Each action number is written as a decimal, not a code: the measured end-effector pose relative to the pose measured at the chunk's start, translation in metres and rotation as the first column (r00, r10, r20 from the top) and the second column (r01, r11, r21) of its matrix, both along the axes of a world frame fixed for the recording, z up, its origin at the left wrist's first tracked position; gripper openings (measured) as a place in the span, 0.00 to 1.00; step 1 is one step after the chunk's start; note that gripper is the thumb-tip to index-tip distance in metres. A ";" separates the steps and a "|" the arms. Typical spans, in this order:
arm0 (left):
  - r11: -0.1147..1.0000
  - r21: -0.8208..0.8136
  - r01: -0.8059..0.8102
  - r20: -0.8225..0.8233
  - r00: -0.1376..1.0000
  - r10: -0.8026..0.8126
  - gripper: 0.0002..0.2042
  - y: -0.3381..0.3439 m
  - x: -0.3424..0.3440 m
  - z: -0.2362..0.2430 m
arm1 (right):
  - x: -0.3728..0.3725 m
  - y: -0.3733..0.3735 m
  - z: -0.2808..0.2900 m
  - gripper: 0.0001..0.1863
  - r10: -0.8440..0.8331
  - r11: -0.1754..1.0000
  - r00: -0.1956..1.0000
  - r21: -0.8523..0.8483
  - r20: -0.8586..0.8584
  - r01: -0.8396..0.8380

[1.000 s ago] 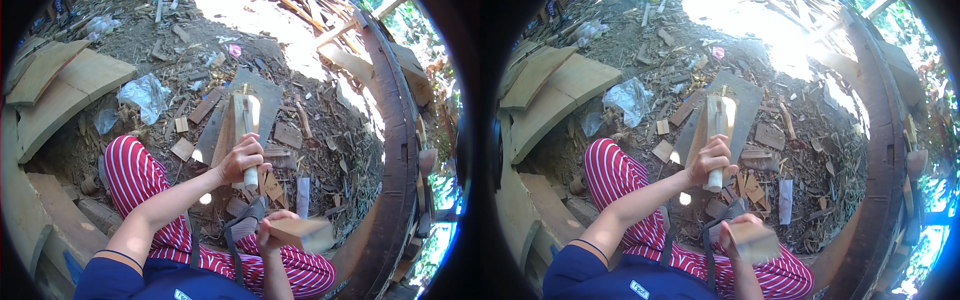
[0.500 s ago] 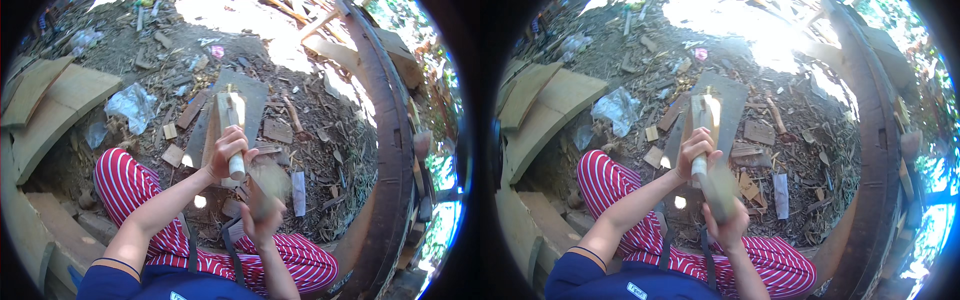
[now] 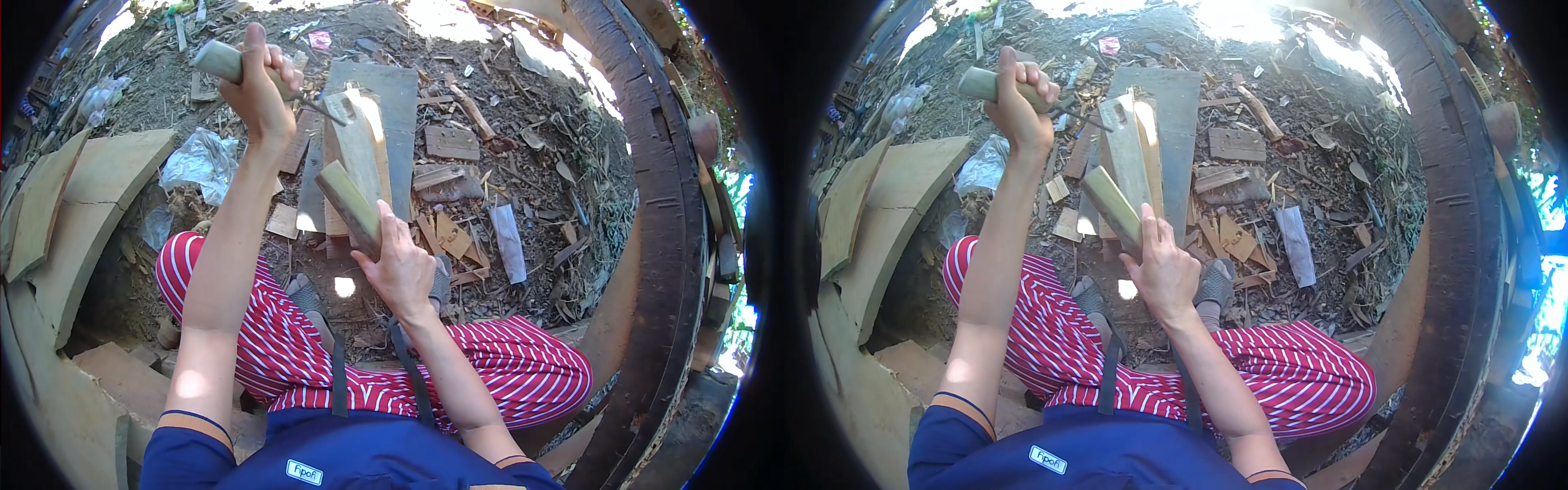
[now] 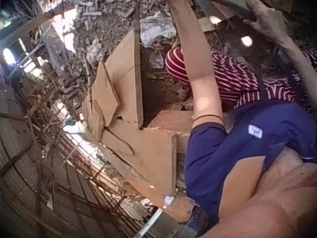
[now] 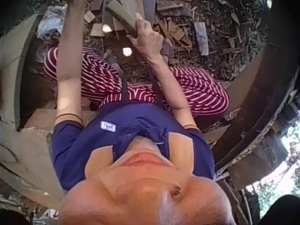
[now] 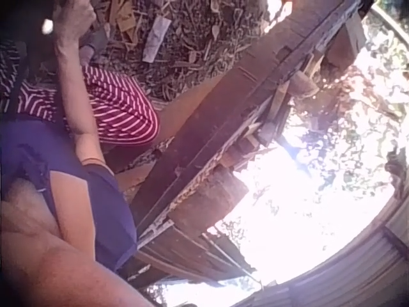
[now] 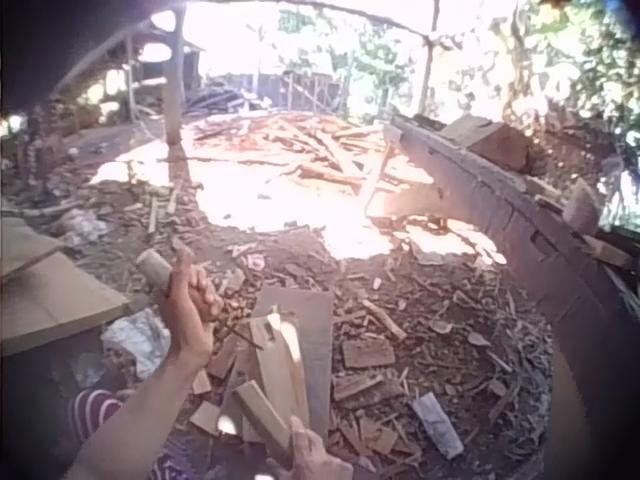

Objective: The person carves a wooden block using a chisel and a hammer.

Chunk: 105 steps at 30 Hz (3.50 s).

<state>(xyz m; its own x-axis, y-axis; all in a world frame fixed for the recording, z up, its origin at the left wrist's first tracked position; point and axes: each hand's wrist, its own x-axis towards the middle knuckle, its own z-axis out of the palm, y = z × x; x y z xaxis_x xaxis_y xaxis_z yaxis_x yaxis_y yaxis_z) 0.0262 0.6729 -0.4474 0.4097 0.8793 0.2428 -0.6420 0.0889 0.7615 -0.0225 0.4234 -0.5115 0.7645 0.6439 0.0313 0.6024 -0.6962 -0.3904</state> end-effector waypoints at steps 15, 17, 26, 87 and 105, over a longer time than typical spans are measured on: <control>0.955 0.226 -0.191 -0.079 0.974 0.213 0.19 0.014 -0.021 -0.019 | 0.015 0.027 0.019 0.46 0.070 0.978 0.997 -0.198 0.016 -0.066; 0.954 0.259 -0.151 -0.069 0.982 0.175 0.20 0.019 -0.023 -0.015 | 0.021 0.028 0.019 0.47 0.081 0.952 0.994 -0.289 -0.071 -0.098; 0.973 0.186 -0.139 -0.110 0.981 0.161 0.25 0.037 -0.031 -0.020 | 0.072 -0.021 0.038 0.37 -0.094 0.955 0.992 -0.289 -0.083 0.066; 0.764 -0.630 -0.139 -0.101 0.990 0.097 0.14 0.087 -0.005 -0.067 | 0.136 0.142 0.138 0.36 0.337 0.939 0.931 0.125 -0.140 -0.321; 0.799 -0.602 -0.011 0.025 0.999 0.033 0.09 0.075 -0.007 -0.071 | 0.097 0.310 0.181 0.28 0.749 0.492 0.661 -0.631 -0.046 -0.601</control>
<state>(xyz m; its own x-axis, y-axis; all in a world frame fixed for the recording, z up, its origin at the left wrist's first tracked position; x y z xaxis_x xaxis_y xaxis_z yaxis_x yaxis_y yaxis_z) 0.0190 0.7476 -0.5184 0.3897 0.8617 -0.3250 -0.6727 0.5074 0.5385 0.0750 0.7338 -0.3309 0.1045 0.9030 -0.4167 0.9919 -0.0644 0.1091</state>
